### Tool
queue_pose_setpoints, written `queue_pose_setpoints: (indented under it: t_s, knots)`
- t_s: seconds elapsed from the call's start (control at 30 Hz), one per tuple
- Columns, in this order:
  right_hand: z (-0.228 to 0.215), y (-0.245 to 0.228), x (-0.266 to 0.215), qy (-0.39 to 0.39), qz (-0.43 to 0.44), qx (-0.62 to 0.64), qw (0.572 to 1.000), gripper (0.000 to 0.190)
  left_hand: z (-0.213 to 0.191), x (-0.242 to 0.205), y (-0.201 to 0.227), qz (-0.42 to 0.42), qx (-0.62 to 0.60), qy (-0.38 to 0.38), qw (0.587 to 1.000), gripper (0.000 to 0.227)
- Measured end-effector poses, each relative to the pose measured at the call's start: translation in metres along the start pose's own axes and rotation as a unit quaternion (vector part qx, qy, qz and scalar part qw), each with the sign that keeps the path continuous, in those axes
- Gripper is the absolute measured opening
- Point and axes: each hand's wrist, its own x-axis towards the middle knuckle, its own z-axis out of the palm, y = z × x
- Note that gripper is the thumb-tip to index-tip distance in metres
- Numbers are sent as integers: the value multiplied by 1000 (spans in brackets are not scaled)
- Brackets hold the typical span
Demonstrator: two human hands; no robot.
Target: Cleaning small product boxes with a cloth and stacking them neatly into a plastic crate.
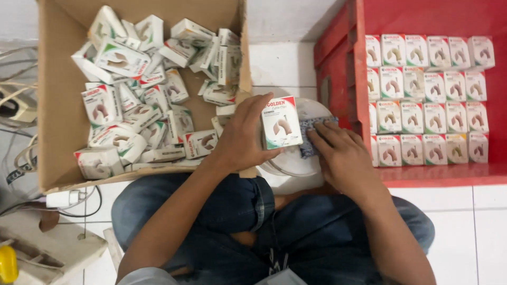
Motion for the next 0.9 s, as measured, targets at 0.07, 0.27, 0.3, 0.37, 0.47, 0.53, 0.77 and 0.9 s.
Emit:
queue_pose_setpoints:
  t_s: [0.07,0.27,0.3,0.37,0.47,0.53,0.77,0.9]
  knots:
    - [21,10,-3,158,-23,-53,986,43,1,1,11,-4,30,-62,998,103]
    - [-25,-3,-7,292,-25,5,956,40,17,7,30,-56,133,-211,967,119]
    - [-18,-11,-8,292,-25,6,956,40,19,9,32,-55,134,-212,967,119]
    - [-4,-29,-10,247,-92,13,965,34,22,12,37,-71,116,-258,956,127]
    - [3,-39,-6,232,-83,1,969,36,27,9,28,-51,126,-236,962,127]
    - [5,-29,10,236,-86,-5,968,34,30,6,25,-43,136,-231,963,128]
    - [-5,-34,7,188,-108,43,975,31,28,4,28,-28,138,-170,975,116]
    - [-11,-43,-9,148,-97,78,981,36,30,2,24,-24,137,-159,977,110]
